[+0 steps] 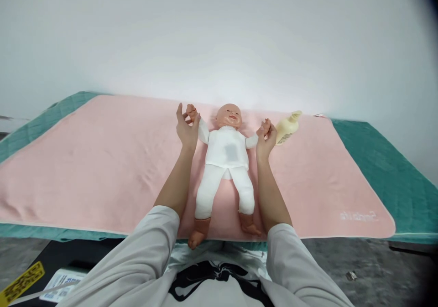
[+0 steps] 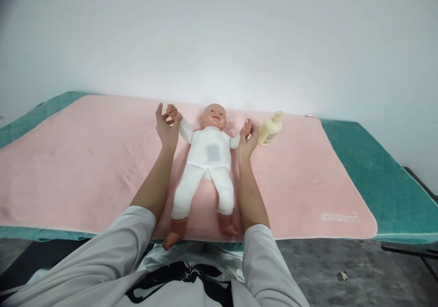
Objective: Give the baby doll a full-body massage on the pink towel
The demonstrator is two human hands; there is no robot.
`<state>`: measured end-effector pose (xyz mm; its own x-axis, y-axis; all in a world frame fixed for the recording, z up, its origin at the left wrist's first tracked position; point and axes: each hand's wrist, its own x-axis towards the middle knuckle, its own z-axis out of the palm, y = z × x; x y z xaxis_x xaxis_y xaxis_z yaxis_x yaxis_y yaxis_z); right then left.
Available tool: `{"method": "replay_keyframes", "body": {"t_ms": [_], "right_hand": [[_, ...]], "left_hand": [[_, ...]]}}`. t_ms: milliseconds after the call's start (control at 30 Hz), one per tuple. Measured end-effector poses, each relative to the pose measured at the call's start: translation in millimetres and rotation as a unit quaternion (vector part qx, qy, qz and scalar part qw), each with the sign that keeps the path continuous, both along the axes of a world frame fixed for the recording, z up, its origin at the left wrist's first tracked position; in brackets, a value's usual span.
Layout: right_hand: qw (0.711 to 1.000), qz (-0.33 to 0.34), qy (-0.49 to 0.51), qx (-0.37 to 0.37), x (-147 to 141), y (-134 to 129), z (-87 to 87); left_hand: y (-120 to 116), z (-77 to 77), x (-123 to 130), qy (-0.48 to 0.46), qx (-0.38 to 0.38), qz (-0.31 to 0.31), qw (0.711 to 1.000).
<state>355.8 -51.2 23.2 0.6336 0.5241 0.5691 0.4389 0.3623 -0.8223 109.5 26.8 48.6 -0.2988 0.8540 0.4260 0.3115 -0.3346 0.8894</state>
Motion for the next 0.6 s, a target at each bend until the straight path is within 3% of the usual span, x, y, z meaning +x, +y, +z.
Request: {"method": "replay_keyframes", "body": {"t_ms": [233, 433, 600], "right_hand": [[0.983, -0.091, -0.066, -0.144, 5.7, -44.9, -3.3], [0.963, -0.086, -0.077, -0.242, 14.7, -94.4, -22.0], [0.947, -0.043, -0.155, -0.278, 7.7, -123.9, -44.9]], "left_hand": [[-29.9, 10.8, -6.3, 0.042, -0.014, 0.002, 0.999], [-69.4, -2.2, -24.1, 0.044, -0.035, 0.017, 0.998], [-97.4, -7.8, -38.1, 0.070, -0.068, 0.004, 0.995]]}}
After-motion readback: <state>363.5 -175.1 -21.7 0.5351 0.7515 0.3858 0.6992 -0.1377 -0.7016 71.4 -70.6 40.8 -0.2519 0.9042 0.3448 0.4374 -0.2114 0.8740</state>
